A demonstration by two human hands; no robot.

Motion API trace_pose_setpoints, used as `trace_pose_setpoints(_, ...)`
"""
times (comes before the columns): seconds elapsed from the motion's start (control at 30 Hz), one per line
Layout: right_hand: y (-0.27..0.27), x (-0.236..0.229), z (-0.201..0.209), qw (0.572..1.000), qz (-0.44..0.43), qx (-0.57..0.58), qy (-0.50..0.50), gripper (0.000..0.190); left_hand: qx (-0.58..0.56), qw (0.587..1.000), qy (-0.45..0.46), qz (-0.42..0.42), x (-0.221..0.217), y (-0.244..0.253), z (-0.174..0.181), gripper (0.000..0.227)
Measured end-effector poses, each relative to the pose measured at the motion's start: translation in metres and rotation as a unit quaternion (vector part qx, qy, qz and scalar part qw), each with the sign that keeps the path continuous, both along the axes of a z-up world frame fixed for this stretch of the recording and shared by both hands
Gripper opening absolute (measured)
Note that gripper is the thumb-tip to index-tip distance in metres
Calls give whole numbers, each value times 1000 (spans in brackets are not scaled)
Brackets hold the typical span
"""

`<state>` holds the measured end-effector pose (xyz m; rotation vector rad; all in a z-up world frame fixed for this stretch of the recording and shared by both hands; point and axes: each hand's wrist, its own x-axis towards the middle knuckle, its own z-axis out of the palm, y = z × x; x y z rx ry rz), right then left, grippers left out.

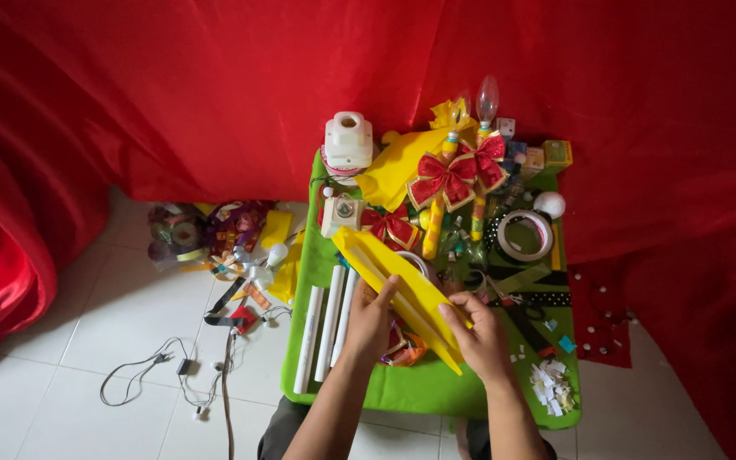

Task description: The person is decorating a yellow cylindrical base by wrapping it with colorful ribbons and securing them with adhesive tape.

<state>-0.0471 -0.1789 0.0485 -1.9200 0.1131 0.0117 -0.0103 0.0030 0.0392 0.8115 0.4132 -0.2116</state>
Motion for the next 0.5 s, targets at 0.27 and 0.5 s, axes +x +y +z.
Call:
trace_pose_setpoints(0.27,9,-5,7,996,26,-55,58,19,41,999,-7,26,0,-12,-6,27)
trace_pose_setpoints(0.5,19,-2,-18,993,62,94,-27,28,9,999,-7,49,0,-21,-18,26)
